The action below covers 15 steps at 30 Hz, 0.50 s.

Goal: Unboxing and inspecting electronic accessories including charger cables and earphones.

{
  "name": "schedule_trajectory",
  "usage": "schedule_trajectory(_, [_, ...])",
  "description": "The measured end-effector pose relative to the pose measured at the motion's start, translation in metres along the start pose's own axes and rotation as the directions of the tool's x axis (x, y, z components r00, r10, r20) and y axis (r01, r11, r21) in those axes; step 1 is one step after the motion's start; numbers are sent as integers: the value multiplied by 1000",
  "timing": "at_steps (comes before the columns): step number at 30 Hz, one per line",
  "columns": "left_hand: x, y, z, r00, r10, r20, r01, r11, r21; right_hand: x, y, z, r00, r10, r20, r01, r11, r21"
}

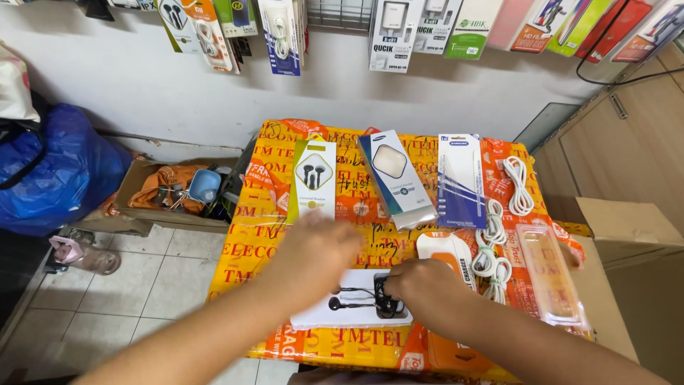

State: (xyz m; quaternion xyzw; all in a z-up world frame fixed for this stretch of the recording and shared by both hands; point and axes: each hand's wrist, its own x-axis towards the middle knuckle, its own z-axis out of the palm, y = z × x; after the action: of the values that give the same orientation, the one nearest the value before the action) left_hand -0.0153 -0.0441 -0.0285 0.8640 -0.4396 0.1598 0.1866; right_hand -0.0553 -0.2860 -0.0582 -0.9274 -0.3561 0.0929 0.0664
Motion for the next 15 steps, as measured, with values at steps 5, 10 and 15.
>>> schedule_trajectory(5, [31,-81,-19,914,-303,270,156,877,455,5,-16,-8,992,114,62,-109,991,-80])
schedule_trajectory(10, [41,-125,7,834,-428,348,149,782,605,-3,-35,-23,975,170,145,-150,979,-140])
schedule_trajectory(15, [38,-120,32,875,43,482,-281,856,435,-13,-58,-39,963,209,169,-185,972,-147])
